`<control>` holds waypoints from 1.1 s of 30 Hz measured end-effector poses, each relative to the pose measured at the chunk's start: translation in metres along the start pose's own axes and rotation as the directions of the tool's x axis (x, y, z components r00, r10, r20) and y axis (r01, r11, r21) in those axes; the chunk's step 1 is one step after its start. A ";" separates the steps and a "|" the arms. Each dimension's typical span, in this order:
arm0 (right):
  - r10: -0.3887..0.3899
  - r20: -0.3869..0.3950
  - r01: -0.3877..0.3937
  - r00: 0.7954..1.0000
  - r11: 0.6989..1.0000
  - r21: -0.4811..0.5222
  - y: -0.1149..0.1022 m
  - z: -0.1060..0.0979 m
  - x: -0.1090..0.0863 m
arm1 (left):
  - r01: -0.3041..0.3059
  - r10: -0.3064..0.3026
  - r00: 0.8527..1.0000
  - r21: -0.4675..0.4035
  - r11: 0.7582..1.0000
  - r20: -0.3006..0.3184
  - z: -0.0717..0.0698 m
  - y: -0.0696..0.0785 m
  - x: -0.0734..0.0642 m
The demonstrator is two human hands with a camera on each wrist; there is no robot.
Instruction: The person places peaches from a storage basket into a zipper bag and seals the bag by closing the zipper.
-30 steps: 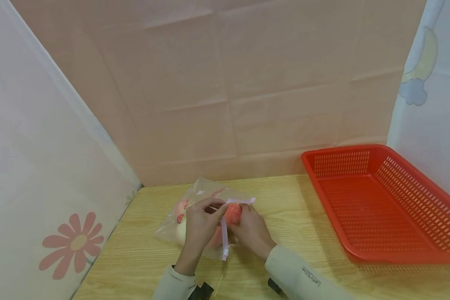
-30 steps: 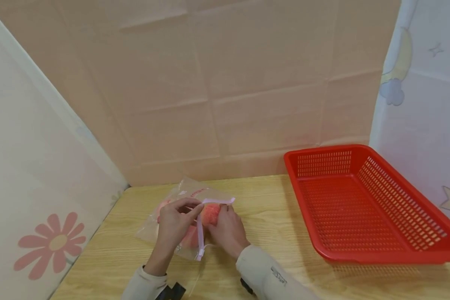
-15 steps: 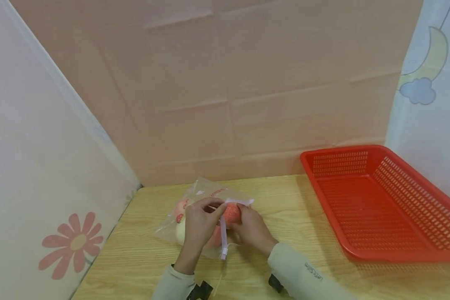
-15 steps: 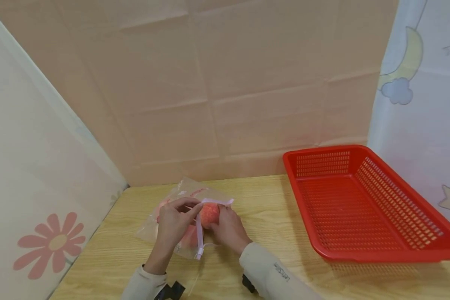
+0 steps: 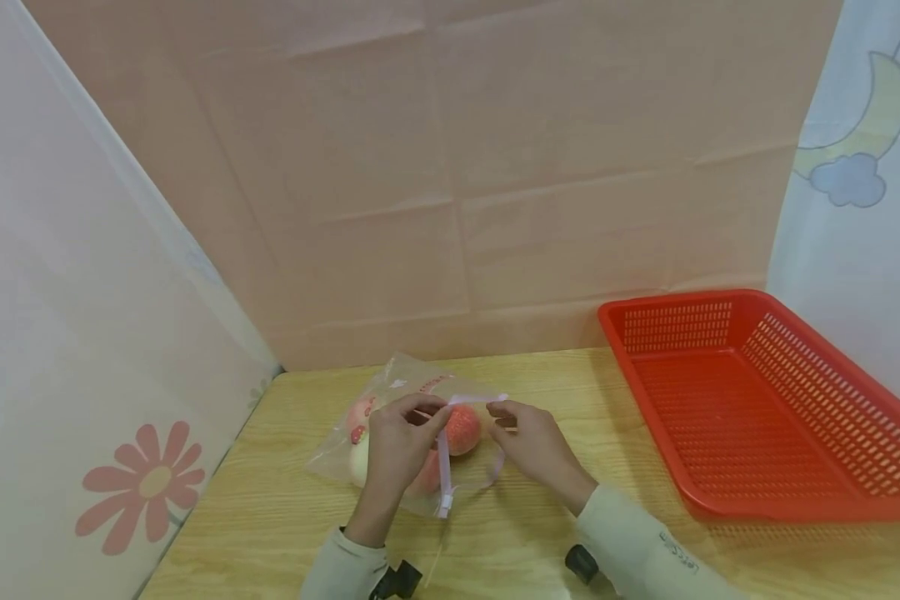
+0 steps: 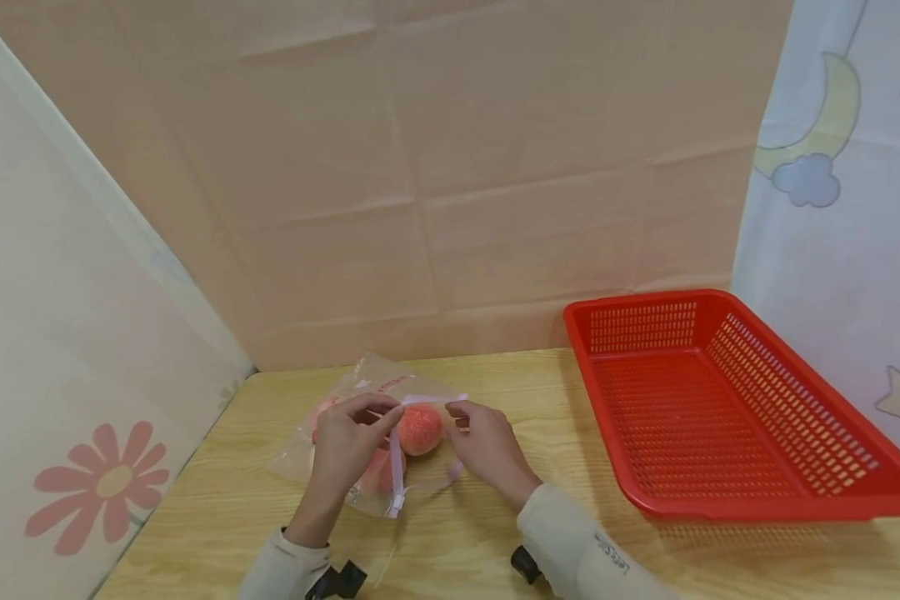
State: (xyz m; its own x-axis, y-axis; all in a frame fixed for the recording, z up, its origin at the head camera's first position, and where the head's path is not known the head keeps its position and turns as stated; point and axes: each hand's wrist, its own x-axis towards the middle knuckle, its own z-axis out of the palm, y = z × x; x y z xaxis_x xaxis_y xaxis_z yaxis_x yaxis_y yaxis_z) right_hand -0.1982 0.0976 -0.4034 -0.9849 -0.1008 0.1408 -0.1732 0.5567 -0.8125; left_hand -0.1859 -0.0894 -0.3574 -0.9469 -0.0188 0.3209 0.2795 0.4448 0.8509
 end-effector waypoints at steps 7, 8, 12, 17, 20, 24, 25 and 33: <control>0.084 -0.065 -0.084 0.994 0.996 0.012 0.007 -0.018 0.007 | -0.021 0.020 0.998 0.014 1.000 0.054 0.002 -0.005 -0.006; 0.100 -0.067 -0.098 0.993 0.995 0.026 0.009 -0.019 0.009 | -0.024 0.023 0.997 0.011 1.000 0.069 0.003 -0.006 -0.007; 0.154 -0.055 -0.149 0.987 0.986 0.078 0.016 -0.024 0.015 | -0.043 0.040 0.993 0.025 0.999 0.112 0.003 -0.010 -0.012; 0.235 -0.010 -0.232 0.972 0.965 0.122 0.025 -0.027 0.023 | -0.094 0.084 0.989 0.079 0.992 0.124 0.000 -0.018 -0.020; 0.292 0.029 -0.293 0.956 0.943 0.158 0.027 -0.026 0.028 | -0.122 0.108 0.987 0.124 0.985 0.120 -0.004 -0.025 -0.025; 0.333 0.089 -0.344 0.939 0.911 0.228 0.029 -0.023 0.033 | -0.116 0.096 0.990 0.196 0.974 0.106 -0.011 -0.034 -0.034; 0.335 0.096 -0.348 0.937 0.906 0.242 0.029 -0.022 0.034 | -0.109 0.087 0.990 0.216 0.970 0.107 -0.012 -0.036 -0.035; 0.336 0.080 -0.345 0.938 0.901 0.263 0.033 -0.022 0.039 | -0.107 0.055 0.987 0.373 0.922 0.149 -0.019 -0.045 -0.039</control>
State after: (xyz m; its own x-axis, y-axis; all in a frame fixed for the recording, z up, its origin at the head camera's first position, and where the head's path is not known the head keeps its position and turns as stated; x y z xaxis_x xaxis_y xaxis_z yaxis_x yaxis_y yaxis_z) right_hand -0.2422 0.1303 -0.4125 -0.9821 0.0267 -0.1863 0.1850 0.3190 -0.9295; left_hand -0.1580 -0.1257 -0.3999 -0.9432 0.1388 0.3019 0.3002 0.7456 0.5950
